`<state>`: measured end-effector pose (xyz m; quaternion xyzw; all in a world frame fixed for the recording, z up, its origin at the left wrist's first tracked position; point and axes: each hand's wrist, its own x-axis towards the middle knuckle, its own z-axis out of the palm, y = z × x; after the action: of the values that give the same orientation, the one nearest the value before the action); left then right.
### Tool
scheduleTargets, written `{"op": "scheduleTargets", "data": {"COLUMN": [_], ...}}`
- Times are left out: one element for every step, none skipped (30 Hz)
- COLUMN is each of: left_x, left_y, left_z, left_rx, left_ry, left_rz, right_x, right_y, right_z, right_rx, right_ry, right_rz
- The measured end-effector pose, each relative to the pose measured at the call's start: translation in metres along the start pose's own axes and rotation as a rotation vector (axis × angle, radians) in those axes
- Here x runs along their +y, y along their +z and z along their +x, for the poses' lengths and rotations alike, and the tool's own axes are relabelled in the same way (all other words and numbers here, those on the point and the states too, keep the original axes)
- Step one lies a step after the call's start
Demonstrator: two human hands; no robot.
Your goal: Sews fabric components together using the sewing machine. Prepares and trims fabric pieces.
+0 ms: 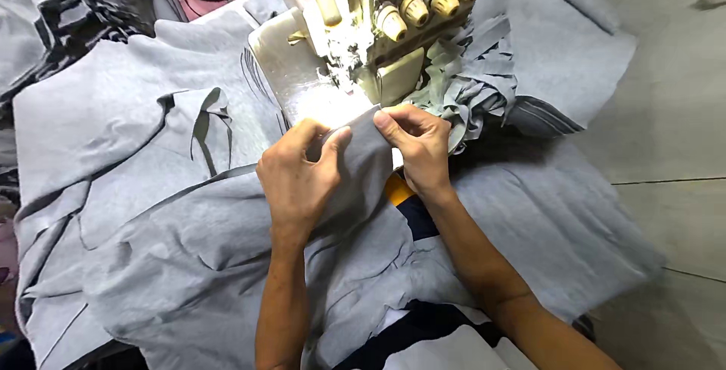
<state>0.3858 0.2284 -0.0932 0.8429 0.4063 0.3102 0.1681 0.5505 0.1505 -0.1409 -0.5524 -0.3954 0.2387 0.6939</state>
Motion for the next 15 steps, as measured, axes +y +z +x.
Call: {"op": "scheduleTargets", "data": {"left_x": [-0.001,-0.003,-0.004,-0.006,-0.007,-0.009,-0.009,-0.010,-0.010,-0.009,-0.008,-0.007,-0.005,-0.003,-0.001], "left_y": [0.002,0.004,0.006,0.008,0.009,0.010,0.010,0.010,0.009,0.008,0.007,0.006,0.006,0.006,0.007], "left_z": [0.001,0.003,0.004,0.005,0.006,0.007,0.007,0.008,0.009,0.010,0.012,0.014,0.017,0.019,0.022], "left_rx": [0.012,0.019,0.023,0.026,0.024,0.020,0.011,-0.001,-0.008,-0.017,-0.024,-0.035,-0.048,-0.060,-0.077], "left_ry": [-0.003,-0.003,0.002,0.010,0.017,0.026,0.034,0.039,0.048,0.059,0.071,0.082,0.093,0.105,0.114], "left_rz": [0.014,0.036,0.063,0.092,0.121,0.152,0.178,0.193,0.194,0.181,0.152,0.115,0.071,0.026,-0.021], "right_x": [0.004,0.008,0.011,0.014,0.016,0.018,0.018,0.018,0.017,0.016,0.014,0.012,0.009,0.006,0.003], "right_y": [0.002,0.003,0.005,0.006,0.008,0.009,0.009,0.009,0.009,0.009,0.008,0.007,0.006,0.006,0.006], "right_z": [0.001,0.001,0.001,0.002,0.003,0.004,0.004,0.005,0.005,0.004,0.004,0.005,0.005,0.005,0.005], "right_rx": [0.010,0.022,0.033,0.041,0.045,0.046,0.043,0.041,0.037,0.033,0.028,0.024,0.017,0.012,0.008], "right_ry": [0.004,0.011,0.016,0.016,0.017,0.020,0.023,0.023,0.023,0.022,0.019,0.018,0.021,0.030,0.042], "right_rz": [-0.013,-0.029,-0.048,-0.063,-0.070,-0.073,-0.073,-0.070,-0.065,-0.057,-0.042,-0.027,-0.011,0.005,0.021]}}
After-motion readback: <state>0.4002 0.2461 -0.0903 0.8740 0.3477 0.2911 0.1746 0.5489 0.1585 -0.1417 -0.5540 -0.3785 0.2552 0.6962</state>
